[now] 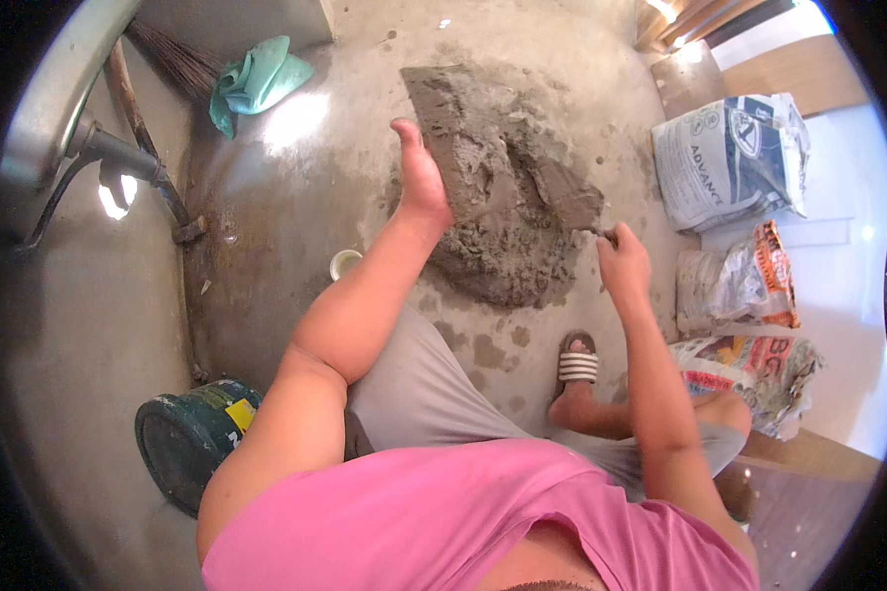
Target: The person arranges rectangular tiles on a white surface, then scoops cement with a trowel and spreads it onto a tile. The person places the cemented tile onto the surface and presses it into position.
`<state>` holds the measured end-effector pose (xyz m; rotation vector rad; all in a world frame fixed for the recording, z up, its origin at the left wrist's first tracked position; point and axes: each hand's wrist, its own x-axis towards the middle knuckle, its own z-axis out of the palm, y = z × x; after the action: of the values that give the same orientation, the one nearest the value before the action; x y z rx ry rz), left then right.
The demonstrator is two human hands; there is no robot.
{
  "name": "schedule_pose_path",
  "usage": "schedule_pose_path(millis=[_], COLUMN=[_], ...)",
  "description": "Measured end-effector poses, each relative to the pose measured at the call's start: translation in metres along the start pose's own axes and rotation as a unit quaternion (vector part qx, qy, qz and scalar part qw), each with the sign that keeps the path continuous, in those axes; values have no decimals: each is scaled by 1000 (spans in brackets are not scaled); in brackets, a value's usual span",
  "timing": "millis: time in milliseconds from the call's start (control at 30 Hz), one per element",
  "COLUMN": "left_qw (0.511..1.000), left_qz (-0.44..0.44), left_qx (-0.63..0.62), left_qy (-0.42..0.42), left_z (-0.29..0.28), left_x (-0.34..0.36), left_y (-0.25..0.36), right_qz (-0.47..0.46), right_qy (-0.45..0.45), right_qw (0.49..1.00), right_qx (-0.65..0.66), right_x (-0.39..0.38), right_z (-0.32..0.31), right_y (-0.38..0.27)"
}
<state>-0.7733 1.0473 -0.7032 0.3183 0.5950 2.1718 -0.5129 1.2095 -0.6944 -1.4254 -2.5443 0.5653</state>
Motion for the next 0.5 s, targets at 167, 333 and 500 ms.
schedule_pose_path(millis=[167,333,500], left_qw=[986,966,966], left_qz=[141,225,213], left_qx=[5,-60,-38], left_qy=[86,112,140], left_z=[22,32,28], left_x=[19,34,34], left_y=[2,5,9], right_qz=[-77,-75,-75], right_qy=[112,61,41], right_qw=[977,972,976], right_qx=[163,213,201], right_x=[-53,-72,-63], right_z=[-15,-6,14], right_y=[-24,-70,-76])
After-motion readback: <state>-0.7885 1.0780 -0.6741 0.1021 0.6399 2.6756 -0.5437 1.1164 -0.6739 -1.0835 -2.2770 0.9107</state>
